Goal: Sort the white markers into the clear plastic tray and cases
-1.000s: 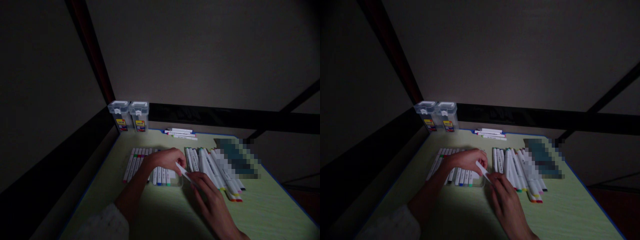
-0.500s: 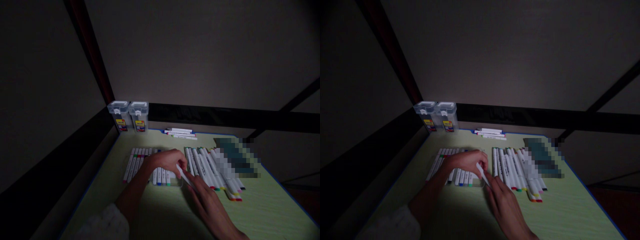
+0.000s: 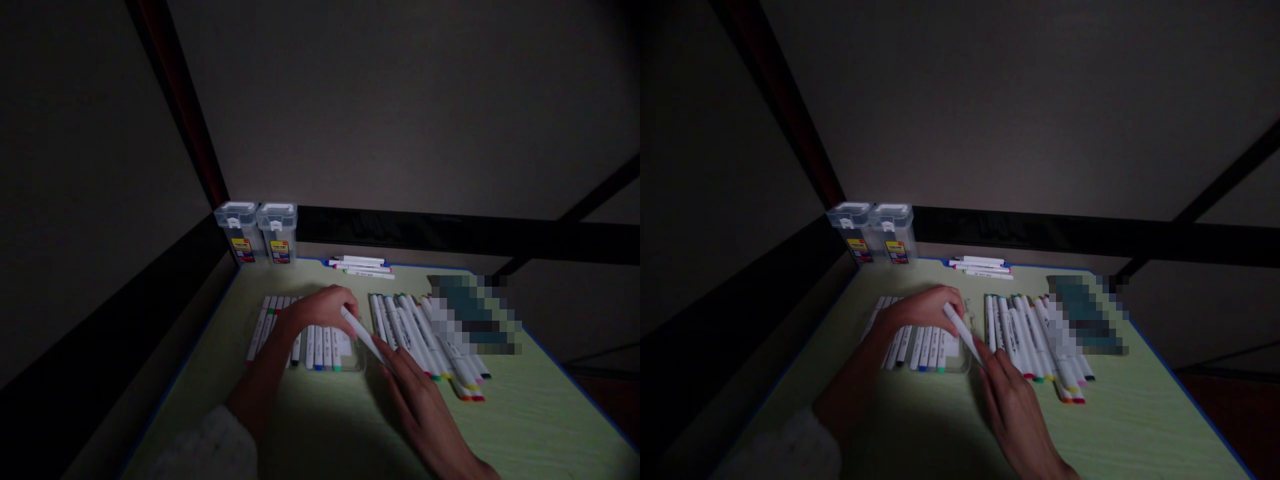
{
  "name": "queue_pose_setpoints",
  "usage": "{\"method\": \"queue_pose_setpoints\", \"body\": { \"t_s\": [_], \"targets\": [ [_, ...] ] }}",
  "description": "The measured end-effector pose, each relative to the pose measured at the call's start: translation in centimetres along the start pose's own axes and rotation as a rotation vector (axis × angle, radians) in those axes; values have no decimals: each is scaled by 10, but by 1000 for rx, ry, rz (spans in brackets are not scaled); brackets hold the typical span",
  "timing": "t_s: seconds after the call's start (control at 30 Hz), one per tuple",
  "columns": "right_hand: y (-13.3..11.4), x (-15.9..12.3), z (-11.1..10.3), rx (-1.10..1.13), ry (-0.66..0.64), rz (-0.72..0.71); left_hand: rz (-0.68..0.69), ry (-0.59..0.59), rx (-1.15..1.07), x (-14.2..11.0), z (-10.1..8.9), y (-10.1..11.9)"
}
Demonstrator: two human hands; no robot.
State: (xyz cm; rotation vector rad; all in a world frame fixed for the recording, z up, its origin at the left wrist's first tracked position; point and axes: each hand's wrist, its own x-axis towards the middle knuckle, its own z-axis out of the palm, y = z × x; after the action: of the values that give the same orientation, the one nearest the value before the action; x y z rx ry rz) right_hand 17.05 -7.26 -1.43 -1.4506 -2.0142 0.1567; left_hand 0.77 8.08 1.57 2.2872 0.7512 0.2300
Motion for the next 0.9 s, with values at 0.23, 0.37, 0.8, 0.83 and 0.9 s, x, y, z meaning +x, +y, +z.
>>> {"method": "queue_pose_setpoints", "body": {
  "t_s": [0.23,0.37,0.8,0.83,0.9],
  "targets": [
    [4,-4,3,-38,21,-24,-75,56,8,-7,-7,-9],
    [4,-4,3,-9,26,-15,-114,74,10,-11,-11,-8],
    [4,-4,2,-29,10,-2,-150,139,121,-12,-17,-3],
    [4,-4,2,-24,11,-9,-135,137,127,-11,-17,-2],
    [4,-4,2,-10,12,-27,-120,135,133,-11,-17,0]
  ]
}}
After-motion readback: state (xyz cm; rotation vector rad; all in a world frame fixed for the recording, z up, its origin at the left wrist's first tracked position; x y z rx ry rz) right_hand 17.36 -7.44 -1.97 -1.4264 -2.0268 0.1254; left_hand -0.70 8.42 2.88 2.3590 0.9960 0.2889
